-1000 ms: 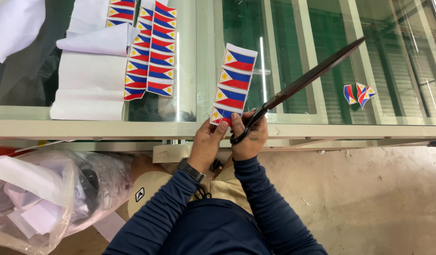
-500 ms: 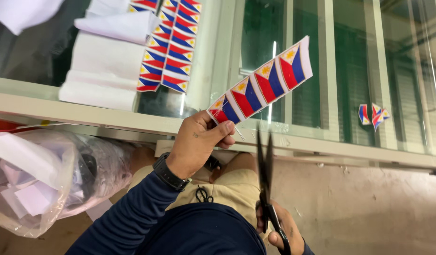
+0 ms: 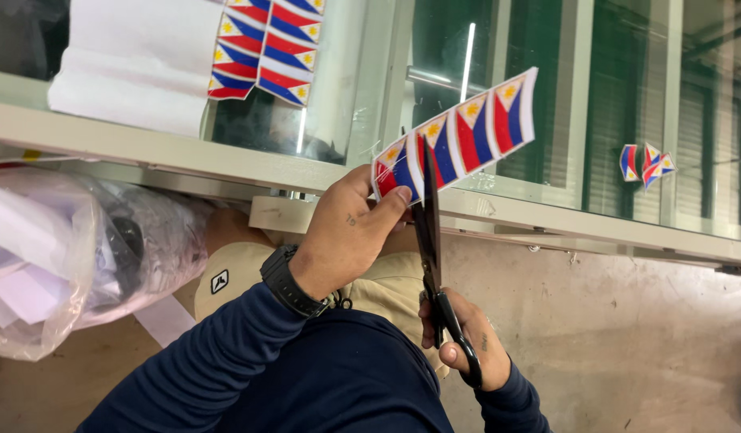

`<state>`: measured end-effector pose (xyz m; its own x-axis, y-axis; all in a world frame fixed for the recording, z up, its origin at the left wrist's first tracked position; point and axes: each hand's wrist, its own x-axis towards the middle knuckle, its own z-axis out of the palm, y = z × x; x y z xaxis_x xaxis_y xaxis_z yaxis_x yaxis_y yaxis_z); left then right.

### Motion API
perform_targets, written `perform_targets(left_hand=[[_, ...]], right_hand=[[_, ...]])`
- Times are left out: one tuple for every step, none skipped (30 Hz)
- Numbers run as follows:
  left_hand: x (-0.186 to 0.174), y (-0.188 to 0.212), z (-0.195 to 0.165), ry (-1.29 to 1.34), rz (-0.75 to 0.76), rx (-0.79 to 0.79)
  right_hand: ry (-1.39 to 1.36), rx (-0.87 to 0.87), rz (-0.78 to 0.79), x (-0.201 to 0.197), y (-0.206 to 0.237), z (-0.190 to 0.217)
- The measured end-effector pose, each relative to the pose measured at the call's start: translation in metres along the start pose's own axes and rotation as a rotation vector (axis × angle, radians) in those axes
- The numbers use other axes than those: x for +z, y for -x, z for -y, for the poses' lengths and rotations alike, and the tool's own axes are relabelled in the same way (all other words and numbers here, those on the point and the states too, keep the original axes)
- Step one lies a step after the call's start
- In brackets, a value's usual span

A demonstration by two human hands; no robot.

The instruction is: The person uses large scissors to cut a printed sheet of Philippine flag stickers into individual pieces. They trim the white margins and separate the flags one by one, placing the cut pieces on the glass table.

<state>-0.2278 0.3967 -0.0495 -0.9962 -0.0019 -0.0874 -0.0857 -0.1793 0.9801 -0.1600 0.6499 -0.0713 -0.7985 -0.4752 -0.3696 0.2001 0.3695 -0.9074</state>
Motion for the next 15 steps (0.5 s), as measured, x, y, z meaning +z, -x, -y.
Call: perform_targets(left_hand=[[-0.001,0.001,0.0,-0.012,0.001,0.027],[-0.003,0.001,0.0,-0.025,0.005,0.053],[-0.004,0.001,-0.001,-0.053,0.005,0.047],[-0.004,0.0,-0.002,-0.08,0.009,0.042],[-0.004,-0.001,-0.002,-0.107,0.018,0.036],[-0.004,-0.002,-0.004,-0.107,0.026,0.036],[-0.003,-0.003,-0.005,-0.106,0.035,0.037],[-0.002,-0.004,-0.007,-0.107,0.045,0.038],[-0.002,-0.005,-0.008,-0.136,0.048,0.032],[-0.002,-0.006,-0.01,-0.166,0.051,0.025],[-0.001,-0.007,-0.011,-0.195,0.053,0.018],[0.0,-0.008,-0.012,-0.195,0.055,0.02],[0.0,-0.009,-0.013,-0.194,0.056,0.021],[0.0,-0.009,-0.014,-0.194,0.056,0.022],[0.001,-0.009,-0.014,-0.204,0.057,0.023]], right_hand=[[-0.004,-0.005,0.013,0.0,-0.001,0.001],[-0.01,-0.008,0.023,-0.001,-0.002,0.002],[-0.017,-0.012,0.029,-0.002,-0.003,0.002],[-0.011,-0.02,0.033,-0.004,-0.003,0.003],[-0.006,-0.026,0.032,-0.004,-0.002,0.003],[-0.001,-0.035,0.029,-0.005,-0.002,0.003],[-0.007,-0.031,0.024,-0.006,-0.001,0.003],[-0.014,-0.027,0.016,-0.006,0.001,0.003],[-0.02,-0.023,0.009,-0.005,0.002,0.003],[-0.031,-0.015,0.004,-0.005,0.003,0.004],[-0.04,-0.008,-0.001,-0.005,0.004,0.005],[-0.05,-0.001,-0.003,-0.004,0.004,0.005],[-0.043,0.001,-0.003,-0.005,0.005,0.006],[-0.036,0.004,-0.002,-0.005,0.005,0.007],[-0.029,0.007,0.0,-0.005,0.005,0.008]])
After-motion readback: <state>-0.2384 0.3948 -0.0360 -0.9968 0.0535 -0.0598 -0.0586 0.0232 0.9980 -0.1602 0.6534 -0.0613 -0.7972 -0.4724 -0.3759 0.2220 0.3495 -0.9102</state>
